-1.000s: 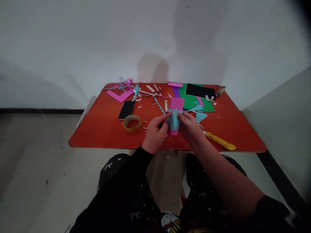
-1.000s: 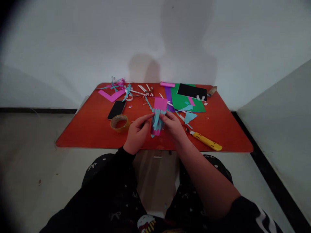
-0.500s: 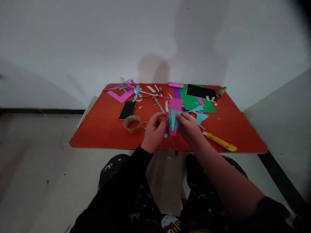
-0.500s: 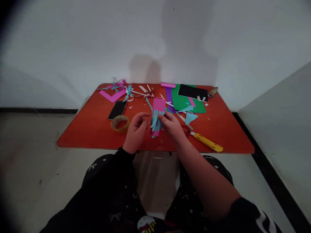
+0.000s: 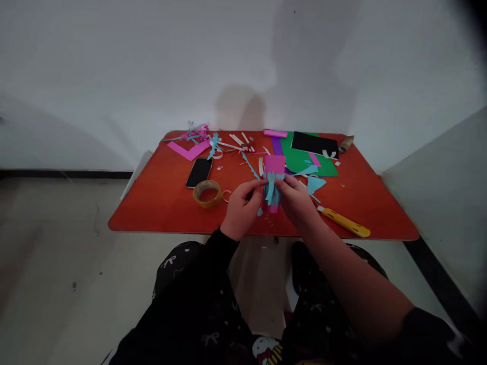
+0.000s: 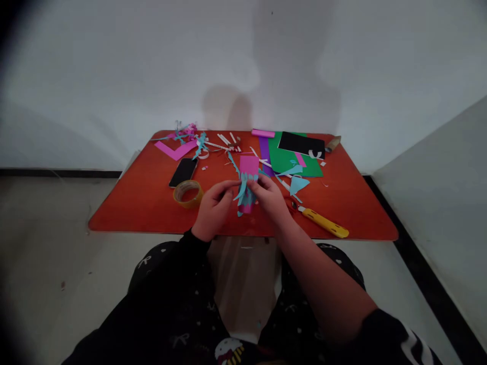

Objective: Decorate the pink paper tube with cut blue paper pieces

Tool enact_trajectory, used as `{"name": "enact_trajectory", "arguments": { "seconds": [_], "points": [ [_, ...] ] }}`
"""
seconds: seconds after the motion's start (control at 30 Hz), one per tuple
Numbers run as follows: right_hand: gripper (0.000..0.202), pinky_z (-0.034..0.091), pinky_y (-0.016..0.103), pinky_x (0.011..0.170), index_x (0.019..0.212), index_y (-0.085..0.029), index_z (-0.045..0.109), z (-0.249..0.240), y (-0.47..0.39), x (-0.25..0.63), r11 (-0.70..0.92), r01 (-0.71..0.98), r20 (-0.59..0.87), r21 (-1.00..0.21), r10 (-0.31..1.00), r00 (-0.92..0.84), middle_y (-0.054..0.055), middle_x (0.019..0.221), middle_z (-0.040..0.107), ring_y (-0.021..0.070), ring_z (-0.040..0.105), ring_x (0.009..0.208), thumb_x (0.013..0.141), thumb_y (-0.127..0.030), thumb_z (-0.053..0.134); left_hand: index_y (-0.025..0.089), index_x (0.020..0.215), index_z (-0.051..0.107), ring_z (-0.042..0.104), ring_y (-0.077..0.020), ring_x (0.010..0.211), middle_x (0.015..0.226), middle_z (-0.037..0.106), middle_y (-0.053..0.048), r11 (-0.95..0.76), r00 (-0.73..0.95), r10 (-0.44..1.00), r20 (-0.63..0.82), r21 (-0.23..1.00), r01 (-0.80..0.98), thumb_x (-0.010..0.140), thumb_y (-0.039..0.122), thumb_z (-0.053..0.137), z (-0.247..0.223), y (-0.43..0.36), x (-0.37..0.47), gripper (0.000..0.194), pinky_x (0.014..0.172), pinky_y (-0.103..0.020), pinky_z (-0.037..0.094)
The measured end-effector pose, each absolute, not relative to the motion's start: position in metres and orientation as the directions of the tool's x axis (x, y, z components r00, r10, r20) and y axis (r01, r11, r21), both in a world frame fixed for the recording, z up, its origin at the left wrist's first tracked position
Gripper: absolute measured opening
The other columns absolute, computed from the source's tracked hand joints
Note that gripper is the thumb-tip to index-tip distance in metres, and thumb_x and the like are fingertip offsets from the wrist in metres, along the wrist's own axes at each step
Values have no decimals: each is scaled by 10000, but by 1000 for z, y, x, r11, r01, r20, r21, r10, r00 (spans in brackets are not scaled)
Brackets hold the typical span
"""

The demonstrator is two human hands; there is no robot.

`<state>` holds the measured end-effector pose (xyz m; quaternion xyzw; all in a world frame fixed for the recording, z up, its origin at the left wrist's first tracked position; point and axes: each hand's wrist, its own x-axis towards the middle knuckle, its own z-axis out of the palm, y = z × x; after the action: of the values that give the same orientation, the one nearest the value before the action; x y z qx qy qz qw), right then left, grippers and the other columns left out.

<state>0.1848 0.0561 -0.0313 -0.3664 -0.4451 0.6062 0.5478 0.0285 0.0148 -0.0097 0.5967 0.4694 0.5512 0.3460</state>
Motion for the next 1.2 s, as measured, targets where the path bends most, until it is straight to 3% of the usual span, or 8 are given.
{"name": "enact_trajectory", "arguments": {
  "seconds": [0.23, 0.4, 0.5, 0.67, 0.8, 0.93, 1.07, 1.2],
  "points": [
    [433, 535, 412, 887, 1082, -222, 687, -36, 57, 191, 151, 16, 151, -988, 988, 19, 57, 1045, 733, 249, 670, 954, 790, -524, 789, 160, 1127, 801, 628, -194, 800, 848, 727, -82, -108, 69, 992, 102, 991, 84, 972, 397, 554, -7, 20, 19, 376, 777, -324, 499],
    [511, 488, 507, 1012, 1187, -185, 695, -32, 58, 194, 404, 502, 483, -765, 875, 33, 138, 1149, 690, 320, 616, 1121, 800, -506, 786, 177, 1174, 781, 511, -162, 717, 766, 598, -17, -59, 63, 997, 47, 980, 192, 812, 375, 780, -14, 26, 18, 412, 704, -298, 406],
    [480, 487, 504, 1018, 1287, -193, 683, -28, 53, 191, 492, 575, 542, -654, 835, -99, 152, 1179, 688, 320, 620, 1130, 909, -489, 686, 188, 1048, 793, 478, -159, 738, 745, 533, 8, -124, 27, 992, 122, 945, 302, 739, 318, 836, -18, 28, 20, 338, 710, -287, 367],
    [434, 418, 528, 1116, 1398, -235, 648, -18, 45, 192, 602, 585, 571, -543, 776, -268, 136, 1278, 691, 312, 587, 1260, 1040, -407, 473, 160, 817, 696, 409, -129, 671, 693, 499, 26, -1, 44, 999, -5, 989, 148, 762, 432, 809, -14, 31, 18, 300, 653, -282, 307],
    [390, 434, 509, 1117, 1318, -243, 682, -13, 51, 206, 555, 541, 606, -632, 789, -102, 121, 1296, 693, 297, 594, 1270, 1036, -385, 451, 162, 947, 723, 434, -112, 648, 752, 604, 9, 88, 152, 985, -82, 995, -37, 781, 453, 777, -14, 37, 6, 339, 622, -266, 312],
    [305, 544, 417, 900, 927, -216, 740, -16, 58, 215, 357, 421, 393, -834, 920, -1, 75, 934, 736, 254, 678, 943, 967, -450, 549, 174, 1021, 744, 455, -97, 634, 820, 667, -6, 100, 161, 983, -86, 992, -82, 771, 444, 791, -22, 47, -7, 372, 589, -248, 311],
    [352, 568, 397, 860, 1037, -218, 747, -26, 57, 211, 151, 280, 82, -948, 966, -245, 71, 1055, 776, 249, 711, 931, 813, -489, 748, 176, 1100, 760, 569, -136, 760, 989, 748, -53, 79, 168, 984, -59, 991, -111, 752, 411, 805, -24, 53, -12, 423, 673, -258, 395],
    [443, 573, 420, 907, 1095, -216, 740, -38, 55, 201, 35, 184, -18, -982, 961, -277, 85, 1158, 774, 259, 726, 982, 717, -422, 842, 170, 1121, 767, 606, -171, 848, 1044, 765, -73, 74, 174, 983, -52, 990, -123, 726, 393, 826, -21, 55, -13, 458, 726, -271, 425]
  ]
}}
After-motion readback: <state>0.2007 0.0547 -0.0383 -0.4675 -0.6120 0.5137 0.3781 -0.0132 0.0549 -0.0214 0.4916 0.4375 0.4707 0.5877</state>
